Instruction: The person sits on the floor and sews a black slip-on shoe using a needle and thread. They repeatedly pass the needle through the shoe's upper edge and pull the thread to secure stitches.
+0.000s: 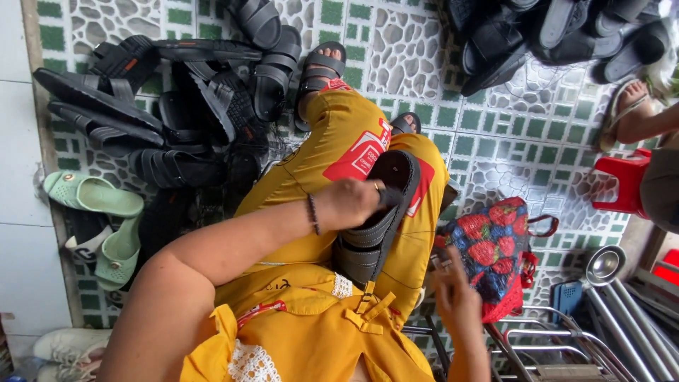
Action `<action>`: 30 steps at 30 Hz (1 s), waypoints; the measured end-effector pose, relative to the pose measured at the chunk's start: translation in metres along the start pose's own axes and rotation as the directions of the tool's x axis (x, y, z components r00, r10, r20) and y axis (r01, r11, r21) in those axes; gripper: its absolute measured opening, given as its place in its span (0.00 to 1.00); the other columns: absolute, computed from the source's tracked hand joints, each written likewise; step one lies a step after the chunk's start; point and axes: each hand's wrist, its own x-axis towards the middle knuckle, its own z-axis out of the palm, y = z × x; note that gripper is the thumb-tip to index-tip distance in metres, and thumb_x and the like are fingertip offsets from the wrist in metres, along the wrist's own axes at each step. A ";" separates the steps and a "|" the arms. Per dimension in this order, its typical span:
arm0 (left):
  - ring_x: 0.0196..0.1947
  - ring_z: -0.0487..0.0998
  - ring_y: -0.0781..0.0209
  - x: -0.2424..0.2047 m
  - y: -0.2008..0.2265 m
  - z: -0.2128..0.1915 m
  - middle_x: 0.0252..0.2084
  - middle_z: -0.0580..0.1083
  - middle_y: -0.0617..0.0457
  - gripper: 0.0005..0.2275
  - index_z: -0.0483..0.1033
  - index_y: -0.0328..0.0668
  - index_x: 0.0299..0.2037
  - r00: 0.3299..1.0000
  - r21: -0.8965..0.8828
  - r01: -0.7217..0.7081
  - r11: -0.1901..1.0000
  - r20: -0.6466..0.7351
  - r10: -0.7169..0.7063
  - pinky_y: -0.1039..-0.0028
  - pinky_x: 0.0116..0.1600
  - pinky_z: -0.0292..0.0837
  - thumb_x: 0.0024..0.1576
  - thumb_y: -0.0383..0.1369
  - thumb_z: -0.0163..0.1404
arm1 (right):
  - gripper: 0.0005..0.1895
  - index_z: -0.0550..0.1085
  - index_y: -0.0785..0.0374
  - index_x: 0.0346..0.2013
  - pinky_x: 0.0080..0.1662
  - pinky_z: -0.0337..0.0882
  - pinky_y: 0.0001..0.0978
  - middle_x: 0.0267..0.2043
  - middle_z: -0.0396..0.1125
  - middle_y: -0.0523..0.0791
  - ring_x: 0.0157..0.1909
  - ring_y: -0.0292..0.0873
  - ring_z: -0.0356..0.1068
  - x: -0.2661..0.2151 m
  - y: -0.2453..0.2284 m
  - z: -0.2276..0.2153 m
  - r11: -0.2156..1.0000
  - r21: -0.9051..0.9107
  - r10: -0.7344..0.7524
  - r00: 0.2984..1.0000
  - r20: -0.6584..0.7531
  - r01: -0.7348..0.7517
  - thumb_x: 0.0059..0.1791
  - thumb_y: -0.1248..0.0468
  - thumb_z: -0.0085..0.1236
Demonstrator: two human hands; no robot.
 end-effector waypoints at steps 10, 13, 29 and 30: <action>0.21 0.73 0.64 -0.001 -0.022 0.035 0.21 0.68 0.61 0.20 0.68 0.38 0.22 0.957 0.178 -0.044 0.983 -0.274 0.093 0.87 0.31 0.69 0.63 0.42 0.39 | 0.30 0.68 0.60 0.58 0.28 0.69 0.28 0.41 0.71 0.48 0.27 0.36 0.69 0.033 -0.037 0.061 0.801 0.385 -0.241 0.835 -0.494 0.459 0.42 0.71 0.63; 0.27 0.77 0.54 -0.001 -0.036 0.041 0.24 0.72 0.56 0.07 0.71 0.45 0.26 0.974 0.454 0.039 0.890 -0.215 0.067 0.66 0.35 0.72 0.55 0.35 0.49 | 0.21 0.77 0.65 0.46 0.30 0.71 0.29 0.28 0.72 0.45 0.25 0.39 0.71 0.018 -0.028 0.064 0.748 0.397 -0.346 0.823 -0.451 0.532 0.38 0.72 0.66; 0.24 0.71 0.52 -0.046 -0.011 -0.067 0.23 0.73 0.53 0.10 0.78 0.59 0.44 0.795 0.340 0.285 0.896 -0.606 -0.023 0.61 0.35 0.66 0.53 0.30 0.53 | 0.17 0.74 0.62 0.49 0.40 0.67 0.23 0.41 0.72 0.44 0.35 0.36 0.63 0.032 -0.105 0.028 0.873 0.460 0.031 0.924 -0.380 0.160 0.45 0.70 0.60; 0.17 0.70 0.52 -0.058 -0.012 -0.082 0.17 0.71 0.53 0.09 0.82 0.53 0.36 0.668 0.379 0.335 0.863 -0.741 0.066 0.56 0.28 0.62 0.52 0.26 0.51 | 0.18 0.74 0.66 0.48 0.51 0.73 0.26 0.42 0.72 0.49 0.46 0.44 0.72 0.014 -0.120 0.008 0.714 0.664 0.321 0.947 -0.031 -0.220 0.43 0.70 0.58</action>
